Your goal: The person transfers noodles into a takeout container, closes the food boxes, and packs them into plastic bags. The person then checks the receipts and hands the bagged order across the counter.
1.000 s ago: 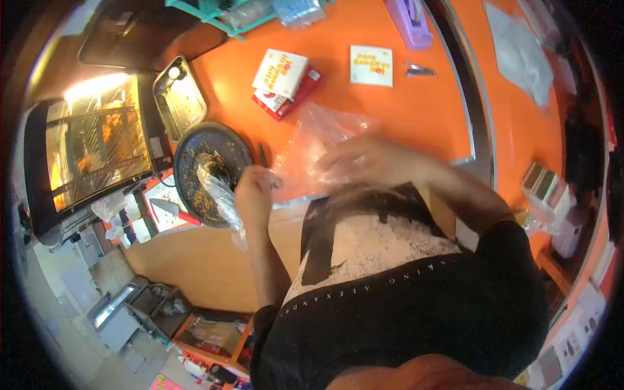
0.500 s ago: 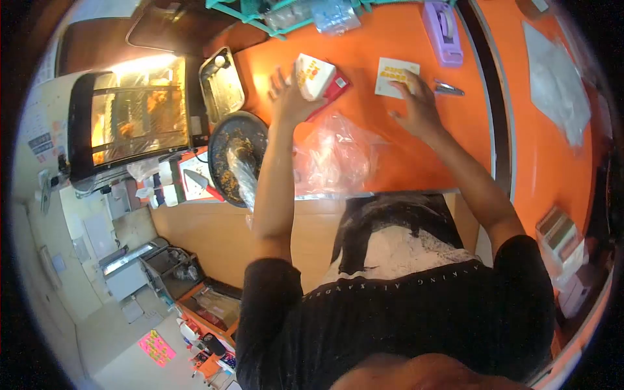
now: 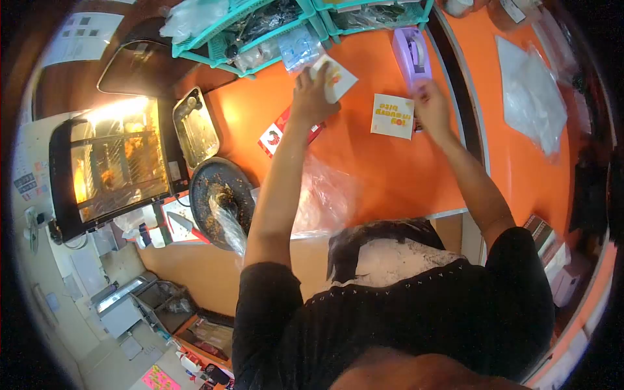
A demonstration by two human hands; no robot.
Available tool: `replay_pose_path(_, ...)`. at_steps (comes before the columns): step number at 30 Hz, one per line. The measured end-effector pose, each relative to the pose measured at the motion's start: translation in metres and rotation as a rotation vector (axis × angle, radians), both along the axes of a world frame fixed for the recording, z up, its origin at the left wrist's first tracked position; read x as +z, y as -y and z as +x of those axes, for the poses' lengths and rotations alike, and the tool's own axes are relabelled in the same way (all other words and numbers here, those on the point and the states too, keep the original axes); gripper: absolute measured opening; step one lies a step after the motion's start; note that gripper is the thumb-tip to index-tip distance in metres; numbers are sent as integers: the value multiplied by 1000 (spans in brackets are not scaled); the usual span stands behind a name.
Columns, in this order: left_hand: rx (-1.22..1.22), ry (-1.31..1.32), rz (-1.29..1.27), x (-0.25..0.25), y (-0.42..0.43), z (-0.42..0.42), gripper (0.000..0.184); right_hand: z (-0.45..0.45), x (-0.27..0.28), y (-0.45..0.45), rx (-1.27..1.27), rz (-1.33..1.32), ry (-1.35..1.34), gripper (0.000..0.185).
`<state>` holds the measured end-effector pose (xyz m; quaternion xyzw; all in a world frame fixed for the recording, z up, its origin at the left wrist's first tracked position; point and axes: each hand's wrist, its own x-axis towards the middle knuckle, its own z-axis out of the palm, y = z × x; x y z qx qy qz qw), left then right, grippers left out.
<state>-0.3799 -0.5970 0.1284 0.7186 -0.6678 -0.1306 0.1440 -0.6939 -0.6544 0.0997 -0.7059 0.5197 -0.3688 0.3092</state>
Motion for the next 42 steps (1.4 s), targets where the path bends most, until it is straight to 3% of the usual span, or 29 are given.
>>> replay_pose_path(1, -24, 80, 51, -15, 7, -7, 113, -6, 10, 19, -195, -135, -3, 22)
replay_pose_path(2, -18, 215, 107, -20, 6, -18, 107, -22, -10, 45, -230, -151, -95, 23)
replay_pose_path(4, 1, 193, 14, -22, -3, -20, 103, -38, -20, 74, -255, -168, -190, 24)
replay_pose_path(5, 11, 180, -81, -21, -11, -19, 98, -41, -2, 82, -143, 281, -42, 25)
replay_pose_path(6, -8, 2, -165, -12, -22, -6, 95, -43, 6, 87, -27, 726, 113, 27)
replay_pose_path(8, 25, 8, -177, 11, -57, 18, 97, -50, -4, 105, 42, 804, 136, 29)
replay_pose_path(12, 114, 178, 140, 16, -137, 44, 101, -41, 4, 116, 101, 974, 263, 31)
replay_pose_path(13, 136, 228, 286, 11, -149, 48, 102, -40, 2, 110, 100, 979, 262, 31)
replay_pose_path(15, 153, 212, 284, -5, -164, 57, 102, -34, 6, 96, 69, 723, 163, 38)
replay_pose_path(17, 174, 188, 284, -24, -178, 64, 102, -35, 28, 60, -11, 724, 242, 38)
replay_pose_path(19, 153, 178, 118, -40, -181, 68, 95, -38, 43, 33, -84, 715, 314, 38)
replay_pose_path(23, 115, 67, -67, -44, -168, 77, 79, -52, -11, 14, -178, 871, 408, 36)
replay_pose_path(25, 47, -119, -172, -58, -167, 87, 62, -68, -37, 27, -175, 948, 393, 35)
replay_pose_path(27, 98, -212, -217, -70, -167, 91, 56, -68, -59, 56, -98, 943, 207, 28)
replay_pose_path(28, 105, -234, -235, -73, -168, 87, 56, -82, -85, 62, 7, 817, -216, 26)
replay_pose_path(30, 133, -248, -284, -74, -174, 88, 57, -64, -95, 60, 130, 616, -628, 24)
replay_pose_path(32, 126, -188, -307, -76, -171, 88, 54, -36, -65, 29, -166, 618, -42, 23)
replay_pose_path(34, 145, -169, -337, -77, -172, 86, 55, 49, 21, -25, 76, 639, 149, 25)
replay_pose_path(35, 127, -141, -364, -79, -174, 88, 56, 81, 29, -38, 271, 680, -42, 26)
replay_pose_path(36, 115, -148, -374, -83, -175, 90, 55, 123, 32, -78, 366, 604, 85, 26)
replay_pose_path(37, 114, -156, -384, -83, -175, 92, 55, 168, 45, -108, 366, 799, 137, 29)
replay_pose_path(38, 112, -161, -389, -82, -176, 91, 55, 201, 33, -124, 414, 763, 0, 32)
replay_pose_path(40, 111, -176, -400, -82, -177, 91, 55, 238, -16, -139, 347, 860, -1, 31)
replay_pose_path(42, 114, -221, -396, -83, -179, 92, 55, 246, -28, -149, 273, 890, 9, 29)
